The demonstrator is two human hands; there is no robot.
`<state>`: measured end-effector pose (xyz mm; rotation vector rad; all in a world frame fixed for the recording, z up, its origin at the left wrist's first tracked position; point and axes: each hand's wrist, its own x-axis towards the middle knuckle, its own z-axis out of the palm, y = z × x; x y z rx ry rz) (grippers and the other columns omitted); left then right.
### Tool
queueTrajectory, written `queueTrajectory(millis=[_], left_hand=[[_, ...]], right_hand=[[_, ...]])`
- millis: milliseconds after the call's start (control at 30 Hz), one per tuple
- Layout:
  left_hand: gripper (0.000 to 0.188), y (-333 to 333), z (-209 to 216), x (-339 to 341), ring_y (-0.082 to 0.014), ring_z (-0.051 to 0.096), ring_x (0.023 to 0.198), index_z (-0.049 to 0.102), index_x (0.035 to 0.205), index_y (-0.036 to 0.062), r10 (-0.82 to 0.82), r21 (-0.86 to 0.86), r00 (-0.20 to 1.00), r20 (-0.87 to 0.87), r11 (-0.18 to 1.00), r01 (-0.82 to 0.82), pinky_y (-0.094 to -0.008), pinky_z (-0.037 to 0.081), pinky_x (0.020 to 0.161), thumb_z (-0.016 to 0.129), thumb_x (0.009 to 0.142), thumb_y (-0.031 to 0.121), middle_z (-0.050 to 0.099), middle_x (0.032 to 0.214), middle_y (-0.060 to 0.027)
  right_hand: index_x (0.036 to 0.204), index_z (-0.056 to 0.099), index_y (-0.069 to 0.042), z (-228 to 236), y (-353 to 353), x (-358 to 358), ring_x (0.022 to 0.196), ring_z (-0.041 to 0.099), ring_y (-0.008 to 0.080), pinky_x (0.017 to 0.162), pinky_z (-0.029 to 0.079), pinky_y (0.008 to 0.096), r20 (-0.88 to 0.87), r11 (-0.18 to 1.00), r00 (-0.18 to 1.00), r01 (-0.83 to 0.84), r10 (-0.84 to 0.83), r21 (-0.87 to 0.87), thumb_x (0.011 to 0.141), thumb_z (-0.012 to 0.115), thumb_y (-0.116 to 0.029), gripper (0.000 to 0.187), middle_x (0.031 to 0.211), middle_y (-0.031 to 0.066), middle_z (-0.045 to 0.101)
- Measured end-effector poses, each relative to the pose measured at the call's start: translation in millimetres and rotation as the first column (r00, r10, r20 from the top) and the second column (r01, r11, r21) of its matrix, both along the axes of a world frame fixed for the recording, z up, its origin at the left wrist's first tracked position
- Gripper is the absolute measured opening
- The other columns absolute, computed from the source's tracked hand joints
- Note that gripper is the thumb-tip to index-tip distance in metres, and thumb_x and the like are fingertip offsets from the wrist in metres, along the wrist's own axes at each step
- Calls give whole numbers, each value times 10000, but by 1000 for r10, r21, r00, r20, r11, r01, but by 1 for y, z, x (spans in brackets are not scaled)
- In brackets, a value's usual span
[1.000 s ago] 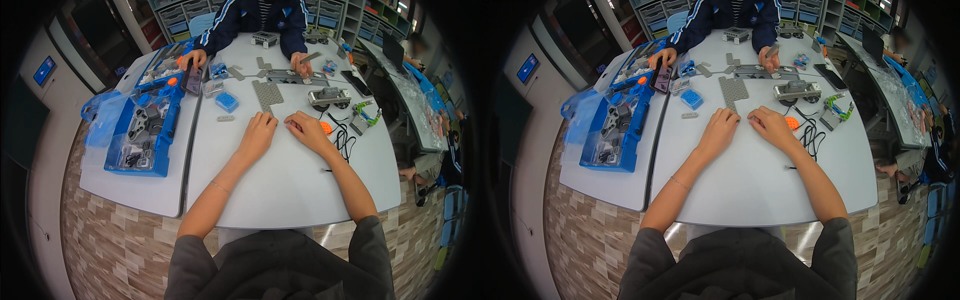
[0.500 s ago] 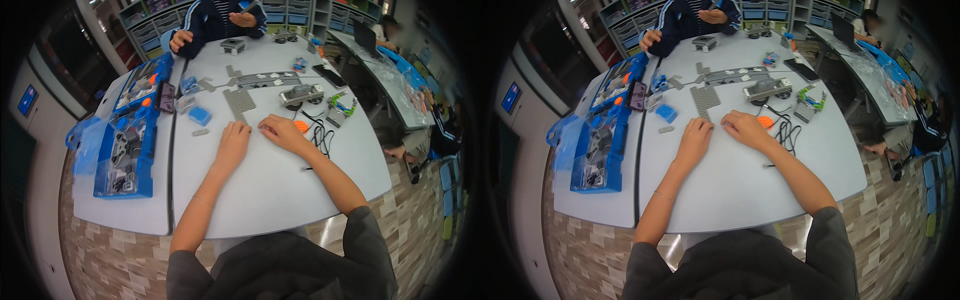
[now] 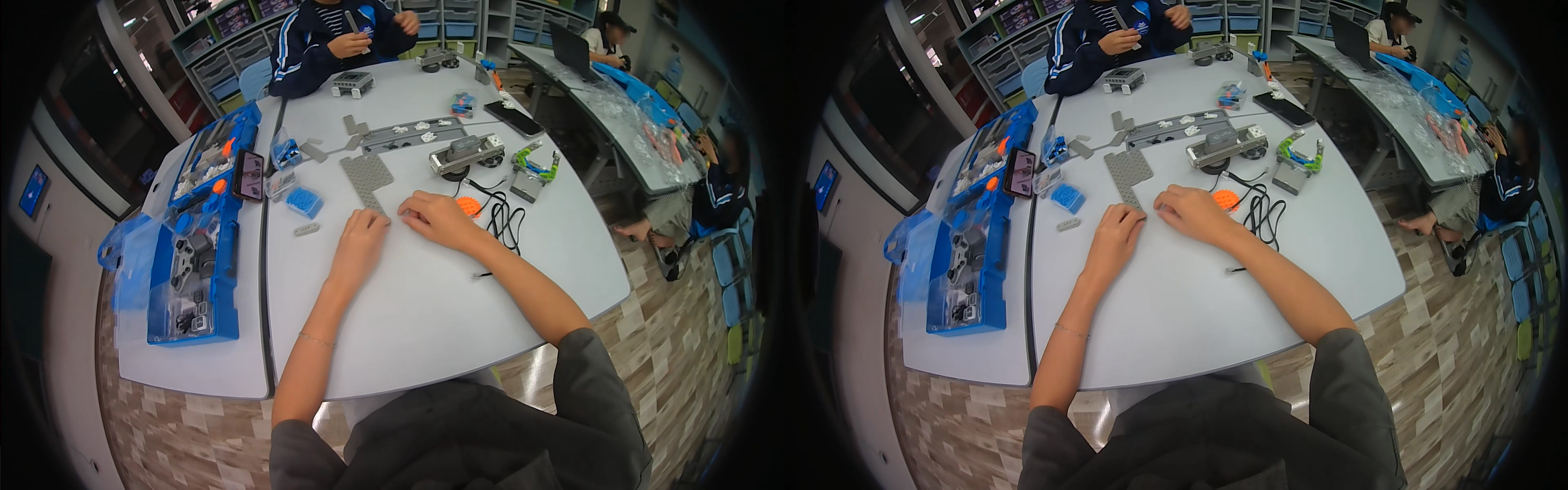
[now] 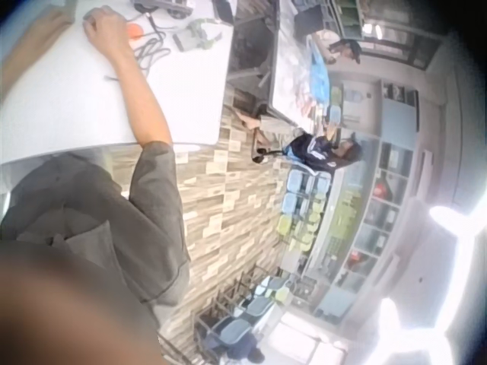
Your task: The person assembles a small robot kit at a table. They connect wires to orange circular parts, attach gray beams and connectors, and handle a small wheel and blue components from a storage case. The person works with various small parts and tools while another person assembles a similar kit nearby.
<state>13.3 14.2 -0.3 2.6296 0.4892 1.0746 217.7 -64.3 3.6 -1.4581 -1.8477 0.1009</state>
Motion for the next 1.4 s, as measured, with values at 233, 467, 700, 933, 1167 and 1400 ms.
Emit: queueTrajectory(millis=[233,467,700,933,1167,1400], left_hand=[[126,-4,2,1,-296,608,976,672,1019,13,-79,-9,997,-7,997,78,-400,517,844,694,899,48,627,1008,-98],[138,-8,2,2,-290,589,959,626,974,18,-117,25,993,2,993,117,-388,489,846,702,861,34,609,1001,-82],[173,9,11,-10,-256,580,947,677,992,47,72,317,989,-128,948,-28,-383,459,820,746,856,129,631,1014,-68],[266,47,30,-67,-289,577,988,697,957,21,422,258,884,-198,893,-369,-408,468,833,808,783,189,638,983,-105],[221,62,36,-97,-339,601,1021,733,945,8,382,-35,873,-304,911,-411,-424,513,889,810,757,95,654,1006,-154],[192,65,29,-94,-344,606,1004,729,929,7,374,-11,880,-293,919,-394,-430,519,864,793,758,67,644,1023,-156]], right_hand=[[999,692,-66,0,1,0,729,655,264,671,525,376,1,1000,1000,1,-1,-11,884,693,-106,122,837,88,647],[1002,691,-68,2,-1,-2,742,658,279,688,526,391,-9,1000,1000,3,-3,-26,876,684,-97,130,840,93,647],[1013,692,-75,3,0,-4,706,640,256,663,522,375,22,999,1000,10,-9,-34,881,689,-98,134,830,77,630],[1005,690,-75,4,-1,-3,694,632,247,648,518,369,9,1000,1000,-5,5,-23,895,687,-105,114,818,73,619],[1043,696,-50,2,-2,-1,663,573,187,629,486,322,-2,1000,1000,-16,16,-26,908,689,-72,137,815,67,592],[1033,696,-49,2,-1,0,699,616,208,649,506,330,32,1000,999,-17,17,-23,906,685,-71,129,836,76,611]])
